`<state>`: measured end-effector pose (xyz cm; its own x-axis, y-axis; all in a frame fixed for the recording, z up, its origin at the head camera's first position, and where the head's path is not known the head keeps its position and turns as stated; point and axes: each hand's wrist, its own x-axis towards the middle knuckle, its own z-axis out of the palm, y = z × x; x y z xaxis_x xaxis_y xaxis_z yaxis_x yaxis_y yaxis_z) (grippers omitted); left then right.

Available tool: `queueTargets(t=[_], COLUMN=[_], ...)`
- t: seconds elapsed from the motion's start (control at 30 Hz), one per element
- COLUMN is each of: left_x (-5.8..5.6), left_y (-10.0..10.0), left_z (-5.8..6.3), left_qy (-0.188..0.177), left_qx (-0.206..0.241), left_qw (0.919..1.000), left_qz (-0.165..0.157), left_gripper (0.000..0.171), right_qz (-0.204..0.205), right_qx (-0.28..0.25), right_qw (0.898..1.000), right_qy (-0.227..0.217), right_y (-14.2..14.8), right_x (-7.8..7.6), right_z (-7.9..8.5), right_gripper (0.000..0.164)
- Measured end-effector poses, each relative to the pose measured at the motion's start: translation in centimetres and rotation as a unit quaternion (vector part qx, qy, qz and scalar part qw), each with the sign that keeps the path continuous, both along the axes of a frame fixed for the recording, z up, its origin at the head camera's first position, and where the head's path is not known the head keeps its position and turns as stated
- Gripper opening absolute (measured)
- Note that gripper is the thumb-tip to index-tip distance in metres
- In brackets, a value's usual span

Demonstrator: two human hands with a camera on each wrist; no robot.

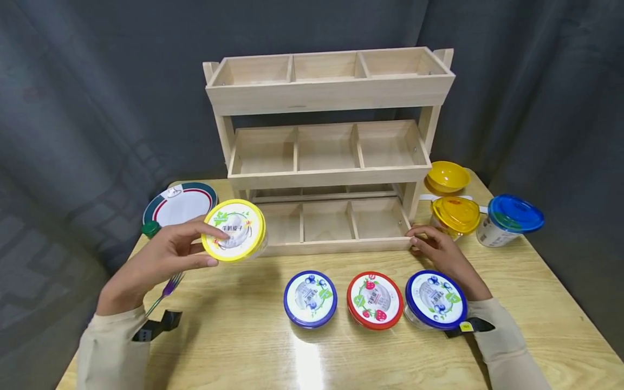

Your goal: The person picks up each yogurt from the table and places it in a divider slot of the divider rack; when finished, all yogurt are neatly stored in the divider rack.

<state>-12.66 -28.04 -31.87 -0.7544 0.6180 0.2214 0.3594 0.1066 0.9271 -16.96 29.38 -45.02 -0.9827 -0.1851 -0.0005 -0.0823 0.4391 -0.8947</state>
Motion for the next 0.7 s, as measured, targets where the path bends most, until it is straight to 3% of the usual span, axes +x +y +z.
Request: queueTargets(t=[0.23, 0.7], left_x=[-0.3, -1.0], left_y=[0.3, 0.4], left_z=[1.2, 3.2], left_qy=[0.001, 0.05], left_qx=[-0.008, -0.001], left_qw=[0.9998, 0.9973], left_qz=[0.018, 0.054], left_gripper=[0.042, 0.047], right_qz=[-0.008, -0.001], right_qx=[-0.003, -0.016], right_qw=[1.0, 1.0], right_qy=[-0.006, -0.001], right_y=[0.3, -0.1], right_x=[0.3, 0.4], right_z=[-0.2, 0.1], right_gripper=[0.034, 0.035])
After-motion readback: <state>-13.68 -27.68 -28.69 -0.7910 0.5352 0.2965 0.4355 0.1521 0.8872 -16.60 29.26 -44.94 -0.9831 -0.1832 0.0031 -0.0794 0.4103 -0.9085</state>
